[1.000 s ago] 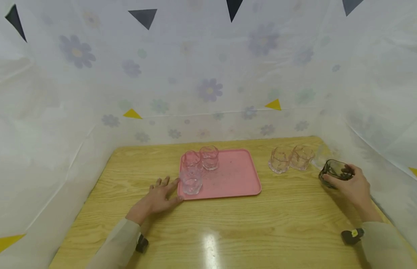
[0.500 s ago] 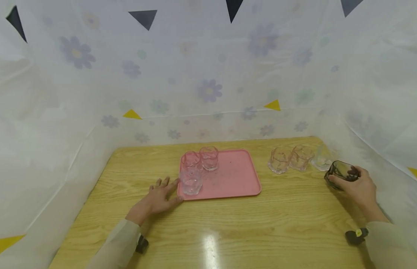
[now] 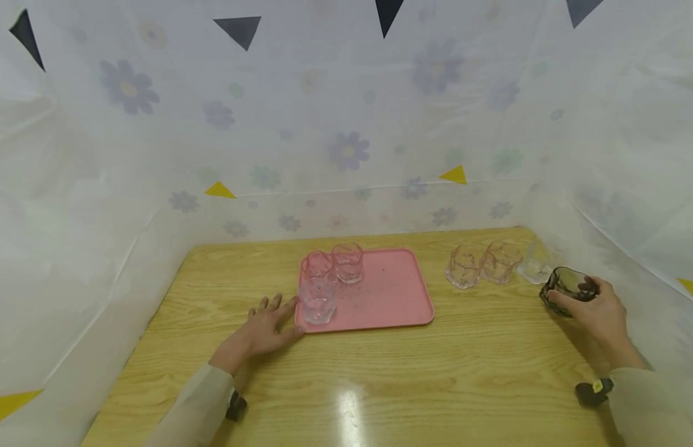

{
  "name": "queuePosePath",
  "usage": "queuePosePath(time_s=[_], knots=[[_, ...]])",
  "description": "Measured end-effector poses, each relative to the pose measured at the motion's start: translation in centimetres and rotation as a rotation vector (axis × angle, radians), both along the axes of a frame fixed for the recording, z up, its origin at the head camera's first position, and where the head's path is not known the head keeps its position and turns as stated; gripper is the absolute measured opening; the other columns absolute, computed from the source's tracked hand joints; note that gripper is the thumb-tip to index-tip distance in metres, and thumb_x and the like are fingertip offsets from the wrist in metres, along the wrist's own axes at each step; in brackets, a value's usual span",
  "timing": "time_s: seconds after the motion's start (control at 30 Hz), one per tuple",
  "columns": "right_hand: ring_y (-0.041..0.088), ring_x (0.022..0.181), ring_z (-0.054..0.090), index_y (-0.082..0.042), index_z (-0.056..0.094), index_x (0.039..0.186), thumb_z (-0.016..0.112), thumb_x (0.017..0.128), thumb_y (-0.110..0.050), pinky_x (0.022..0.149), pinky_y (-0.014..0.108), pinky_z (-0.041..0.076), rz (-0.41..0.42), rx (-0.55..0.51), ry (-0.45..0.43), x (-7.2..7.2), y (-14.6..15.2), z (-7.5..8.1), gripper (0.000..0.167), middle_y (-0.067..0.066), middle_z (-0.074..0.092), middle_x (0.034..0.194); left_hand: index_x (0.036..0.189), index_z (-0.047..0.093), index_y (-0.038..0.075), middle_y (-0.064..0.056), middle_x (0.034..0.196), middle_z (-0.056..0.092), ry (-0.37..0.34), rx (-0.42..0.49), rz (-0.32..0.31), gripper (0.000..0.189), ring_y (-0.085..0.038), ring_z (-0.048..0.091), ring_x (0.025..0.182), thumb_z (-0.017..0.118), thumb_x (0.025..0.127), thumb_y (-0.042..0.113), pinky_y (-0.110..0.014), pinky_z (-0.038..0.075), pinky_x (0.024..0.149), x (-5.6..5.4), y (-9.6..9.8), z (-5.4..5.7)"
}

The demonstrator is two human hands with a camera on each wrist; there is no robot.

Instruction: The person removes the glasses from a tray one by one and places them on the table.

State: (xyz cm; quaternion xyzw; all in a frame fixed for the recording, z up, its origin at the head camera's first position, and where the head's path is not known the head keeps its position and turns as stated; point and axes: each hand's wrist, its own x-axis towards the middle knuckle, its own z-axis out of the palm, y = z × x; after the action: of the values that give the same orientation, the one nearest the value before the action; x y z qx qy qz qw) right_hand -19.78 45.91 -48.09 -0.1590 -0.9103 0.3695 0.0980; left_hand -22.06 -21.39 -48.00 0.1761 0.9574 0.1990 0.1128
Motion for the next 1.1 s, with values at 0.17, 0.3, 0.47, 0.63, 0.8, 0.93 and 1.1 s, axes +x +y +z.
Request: queuePosePath(time_s=[0.17, 0.3, 0.47, 0.63, 0.8, 0.93, 1.1], knots=[[-0.010, 0.093, 0.043, 0.011, 0.018, 0.162, 0.073, 0.096, -0.052, 0.099, 0.059, 0.046, 0.009, 0.006, 0.003, -0.1, 0.1, -0.1, 0.106, 0.032, 0.045, 0.146, 0.168, 0.030, 0.017, -0.037, 0.169, 0.020, 0.003, -0.008, 0.002, 0.079, -0.067, 0.012, 0.153, 0.055, 0.104, 0.056, -0.084, 0.010, 0.119, 0.0, -0.1, -0.1], [0.046, 0.133, 0.051, 0.009, 0.006, 0.165, 0.072, 0.096, -0.053, 0.107, 0.077, 0.036, 0.023, -0.015, -0.006, -0.1, -0.1, 0.2, 0.113, 0.042, 0.029, 0.159, 0.168, 0.030, 0.018, -0.036, 0.169, 0.020, 0.003, -0.017, 0.006, 0.080, -0.066, 0.012, 0.154, 0.055, 0.103, 0.058, -0.084, 0.010, 0.119, -0.1, -0.1, -0.1], [0.066, 0.150, 0.019, 0.001, 0.001, 0.168, 0.072, 0.097, -0.049, 0.111, 0.081, 0.028, 0.042, -0.034, 0.049, 0.1, -0.5, 1.0, 0.112, 0.038, 0.011, 0.170, 0.168, 0.030, 0.017, -0.036, 0.169, 0.021, 0.004, -0.019, 0.008, 0.080, -0.066, 0.012, 0.154, 0.055, 0.103, 0.058, -0.084, 0.010, 0.119, 0.0, 0.0, -0.1], [0.062, 0.153, 0.019, -0.002, 0.009, 0.169, 0.073, 0.098, -0.046, 0.112, 0.081, 0.027, 0.045, -0.011, 0.121, 0.2, -1.4, 2.0, 0.105, 0.036, 0.015, 0.170, 0.168, 0.030, 0.018, -0.036, 0.169, 0.021, -0.001, -0.009, 0.006, 0.081, -0.066, 0.012, 0.154, 0.054, 0.103, 0.060, -0.084, 0.010, 0.119, 0.0, 0.0, 0.0], [0.062, 0.152, 0.022, -0.001, 0.018, 0.168, 0.074, 0.098, -0.042, 0.107, 0.083, 0.029, 0.069, 0.026, 0.175, 0.1, -2.7, 3.2, 0.099, 0.036, 0.020, 0.169, 0.167, 0.033, 0.020, -0.040, 0.167, 0.023, 0.025, 0.052, -0.002, 0.084, -0.070, 0.013, 0.151, 0.054, 0.100, 0.066, -0.088, 0.010, 0.115, -0.3, -0.3, -0.9], [0.063, 0.151, 0.023, -0.001, 0.021, 0.167, 0.074, 0.098, -0.040, 0.108, 0.084, 0.027, 0.101, 0.032, 0.203, -0.2, -4.3, 4.2, 0.096, 0.036, 0.022, 0.168, 0.167, 0.034, 0.025, -0.040, 0.166, 0.025, 0.050, 0.069, -0.004, 0.087, -0.071, 0.015, 0.150, 0.050, 0.097, 0.075, -0.089, 0.011, 0.113, -0.8, -0.7, -2.0], [0.060, 0.151, 0.025, -0.005, 0.021, 0.168, 0.075, 0.098, -0.043, 0.114, 0.078, 0.027, 0.171, -0.022, 0.200, -0.9, -6.8, 5.3, 0.096, 0.032, 0.024, 0.170, 0.167, 0.035, 0.025, -0.039, 0.167, 0.025, 0.028, 0.075, -0.003, 0.088, -0.070, 0.013, 0.151, 0.053, 0.096, 0.074, -0.089, 0.009, 0.114, -0.7, -0.6, -1.5]])
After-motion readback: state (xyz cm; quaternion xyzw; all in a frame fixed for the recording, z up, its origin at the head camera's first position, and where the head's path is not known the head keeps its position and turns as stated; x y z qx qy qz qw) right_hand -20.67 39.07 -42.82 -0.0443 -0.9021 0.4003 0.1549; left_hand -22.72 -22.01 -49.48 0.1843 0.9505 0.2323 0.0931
